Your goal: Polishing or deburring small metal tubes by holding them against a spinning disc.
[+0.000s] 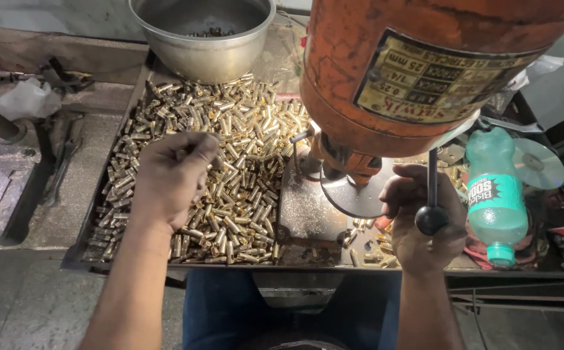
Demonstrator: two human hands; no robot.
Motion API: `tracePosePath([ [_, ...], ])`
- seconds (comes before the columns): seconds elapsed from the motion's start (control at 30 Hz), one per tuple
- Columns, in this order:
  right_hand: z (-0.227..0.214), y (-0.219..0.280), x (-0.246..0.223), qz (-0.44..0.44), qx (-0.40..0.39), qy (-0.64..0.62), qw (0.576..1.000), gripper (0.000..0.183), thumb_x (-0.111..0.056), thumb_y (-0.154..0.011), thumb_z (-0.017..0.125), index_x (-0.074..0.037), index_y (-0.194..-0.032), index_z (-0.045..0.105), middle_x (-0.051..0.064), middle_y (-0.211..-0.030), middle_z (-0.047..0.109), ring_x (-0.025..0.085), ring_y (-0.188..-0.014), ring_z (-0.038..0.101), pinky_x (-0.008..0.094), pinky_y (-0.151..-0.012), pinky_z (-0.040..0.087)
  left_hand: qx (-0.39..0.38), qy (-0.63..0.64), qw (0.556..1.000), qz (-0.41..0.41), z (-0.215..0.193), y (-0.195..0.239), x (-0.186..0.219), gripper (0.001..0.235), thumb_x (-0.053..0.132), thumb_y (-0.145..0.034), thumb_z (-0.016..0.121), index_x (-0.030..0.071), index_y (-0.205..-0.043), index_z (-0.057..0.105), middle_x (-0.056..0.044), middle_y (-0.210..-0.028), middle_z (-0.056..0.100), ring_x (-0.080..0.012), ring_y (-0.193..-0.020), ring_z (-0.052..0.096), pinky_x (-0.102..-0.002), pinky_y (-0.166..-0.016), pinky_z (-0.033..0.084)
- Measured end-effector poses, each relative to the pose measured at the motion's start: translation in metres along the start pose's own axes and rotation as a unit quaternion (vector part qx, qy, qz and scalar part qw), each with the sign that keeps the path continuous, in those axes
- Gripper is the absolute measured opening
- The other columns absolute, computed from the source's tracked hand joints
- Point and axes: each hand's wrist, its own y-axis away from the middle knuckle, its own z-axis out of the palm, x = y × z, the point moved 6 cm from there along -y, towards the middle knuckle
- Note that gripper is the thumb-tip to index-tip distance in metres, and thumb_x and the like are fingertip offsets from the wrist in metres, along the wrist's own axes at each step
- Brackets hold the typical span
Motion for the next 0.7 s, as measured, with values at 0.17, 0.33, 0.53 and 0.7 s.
tracePosePath([
  [0.17,0.004,-0.001,-0.003,0.005,0.003,0.002,1.000,0.120,-0.094,-0.078,0.058,0.014,-0.132,0.054,0.019,-0.088,0.063,0.019,-0.075,0.061,0.027,-0.062,0.051,-0.014,-0.529,0.824,0.201,0.020,0.005,0.015,0.017,0.024,-0.087,0.080,0.017,-0.102,0.083,-0.002,-0.096,0.079,-0.0065,-0.060,0.067,-0.022,-0.048,0.052],
  [0.33,0.005,-0.002,-0.005,0.006,0.002,0.007,1.000,0.120,-0.094,-0.078,0.058,0.014,-0.131,0.055,0.020,-0.088,0.063,0.019,-0.072,0.060,0.025,-0.058,0.050,-0.040,-0.678,0.681,0.274,0.033,0.003,-0.002,0.023,0.021,-0.087,0.078,0.012,-0.109,0.081,-0.007,-0.092,0.077,-0.0113,-0.056,0.066,-0.025,-0.043,0.053],
  [0.53,0.003,-0.001,-0.003,-0.008,-0.011,0.001,1.000,0.118,-0.093,-0.082,0.058,0.015,-0.128,0.054,0.020,-0.092,0.063,0.019,-0.077,0.061,0.024,-0.064,0.049,-0.056,-0.776,0.600,0.184,0.036,-0.006,-0.019,0.021,0.001,-0.094,0.064,0.010,-0.099,0.081,-0.008,-0.088,0.073,-0.0110,-0.056,0.067,-0.024,-0.045,0.054],
  [0.7,0.007,-0.003,-0.008,0.020,-0.008,0.001,1.000,0.120,-0.092,-0.079,0.058,0.015,-0.132,0.053,0.021,-0.094,0.062,0.019,-0.075,0.058,0.027,-0.059,0.051,-0.039,-0.789,0.566,0.234,0.045,-0.005,-0.016,0.015,0.004,-0.098,0.064,0.008,-0.094,0.079,-0.008,-0.082,0.075,-0.0108,-0.060,0.065,-0.025,-0.050,0.052],
])
